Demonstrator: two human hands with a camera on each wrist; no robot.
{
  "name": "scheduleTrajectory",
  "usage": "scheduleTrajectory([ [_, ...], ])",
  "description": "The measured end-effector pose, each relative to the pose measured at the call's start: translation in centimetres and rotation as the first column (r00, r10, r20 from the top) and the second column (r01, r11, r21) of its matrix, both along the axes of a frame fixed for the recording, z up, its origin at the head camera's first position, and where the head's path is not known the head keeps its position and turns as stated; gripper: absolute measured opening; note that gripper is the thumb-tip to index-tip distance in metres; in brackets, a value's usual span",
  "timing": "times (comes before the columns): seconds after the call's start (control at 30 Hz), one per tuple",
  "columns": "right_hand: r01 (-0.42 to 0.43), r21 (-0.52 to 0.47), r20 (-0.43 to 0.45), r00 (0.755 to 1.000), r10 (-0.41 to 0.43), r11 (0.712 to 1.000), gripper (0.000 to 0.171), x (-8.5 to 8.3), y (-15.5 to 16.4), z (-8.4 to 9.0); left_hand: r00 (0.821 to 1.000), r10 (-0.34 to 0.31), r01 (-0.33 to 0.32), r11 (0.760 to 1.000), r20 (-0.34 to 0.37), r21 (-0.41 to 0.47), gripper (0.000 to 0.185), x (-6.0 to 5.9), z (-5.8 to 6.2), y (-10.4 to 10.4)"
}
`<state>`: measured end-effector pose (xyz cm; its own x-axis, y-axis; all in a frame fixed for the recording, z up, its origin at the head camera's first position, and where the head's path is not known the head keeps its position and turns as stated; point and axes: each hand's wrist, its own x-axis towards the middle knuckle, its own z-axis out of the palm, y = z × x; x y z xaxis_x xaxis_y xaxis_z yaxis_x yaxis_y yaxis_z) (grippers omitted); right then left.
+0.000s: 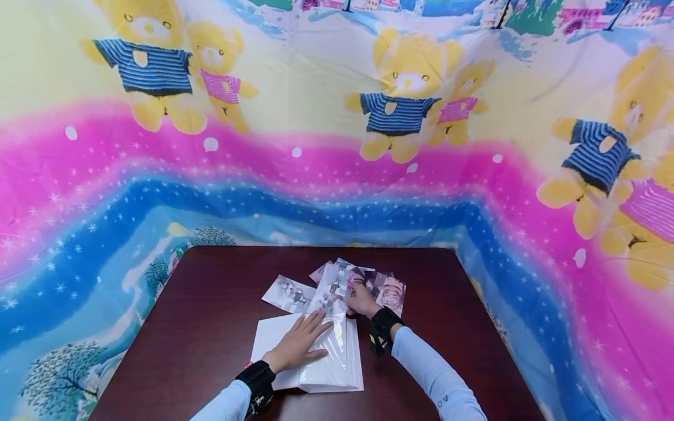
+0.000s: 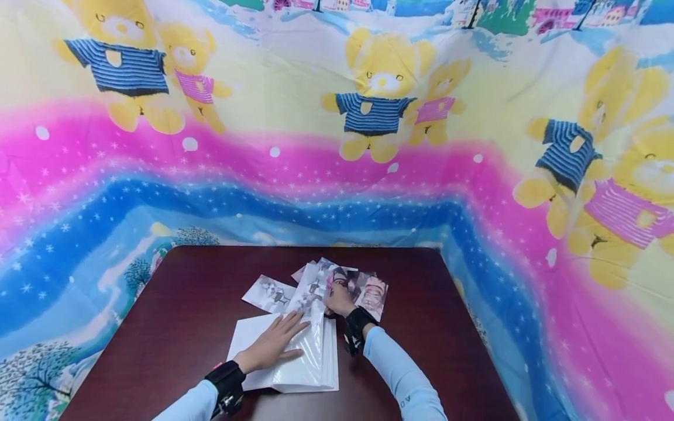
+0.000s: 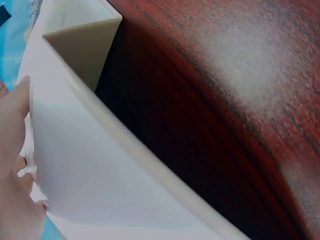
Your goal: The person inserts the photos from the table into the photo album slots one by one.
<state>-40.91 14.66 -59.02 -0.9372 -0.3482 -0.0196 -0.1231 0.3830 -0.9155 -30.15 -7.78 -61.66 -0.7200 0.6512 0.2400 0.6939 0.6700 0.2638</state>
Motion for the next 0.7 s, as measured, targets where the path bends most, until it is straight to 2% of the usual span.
scheduleTrajectory([
  [0.07, -0.019, 0.048, -0.04, 0.999, 0.021, 0.999, 0.009, -0.3, 0.1, 0.4, 1.0, -0.009, 0.009, 1.0, 0.0, 0.004, 0.066, 0.0, 0.1, 0.0],
  [0.13, -0.036, 0.094, -0.051, 0.998, 0.04, 0.995, 0.014, -0.5, 0.2, 0.7, 1.0, -0.016, 0.016, 1.0, -0.011, 0.015, 0.066, 0.0, 0.1, 0.1],
  [0.23, -0.043, 0.055, 0.039, 0.998, 0.041, 0.998, 0.007, -0.5, 0.1, 0.8, 0.999, -0.023, 0.024, 0.999, -0.03, 0.042, 0.066, -0.1, -0.3, 0.1],
  [0.33, -0.028, -0.017, 0.166, 0.986, 0.03, 0.999, 0.045, 0.0, -0.1, 0.4, 0.999, -0.02, 0.022, 0.998, -0.04, 0.051, 0.066, -0.2, -0.7, 0.0],
  [0.4, -0.035, -0.067, 0.244, 0.969, 0.05, 0.997, 0.06, 0.4, -0.3, -0.1, 0.999, -0.015, 0.017, 0.999, -0.036, 0.047, 0.067, -0.3, -1.0, -0.1],
  [0.47, -0.064, -0.098, 0.275, 0.957, 0.089, 0.993, 0.064, 0.9, -0.6, -0.4, 1.0, -0.013, 0.014, 0.999, -0.022, 0.048, 0.067, -0.3, -1.0, -0.2],
  [0.57, -0.093, -0.161, 0.304, 0.943, 0.139, 0.983, 0.059, 1.3, -0.9, -0.5, 1.0, -0.01, 0.011, 0.999, -0.009, 0.054, 0.067, -0.3, -1.0, -0.2],
  [0.7, -0.048, -0.192, 0.344, 0.932, 0.113, 0.98, 0.069, 1.3, -1.2, 0.0, 1.0, -0.005, 0.005, 0.998, 0.0, 0.065, 0.067, -0.3, -0.7, -0.2],
])
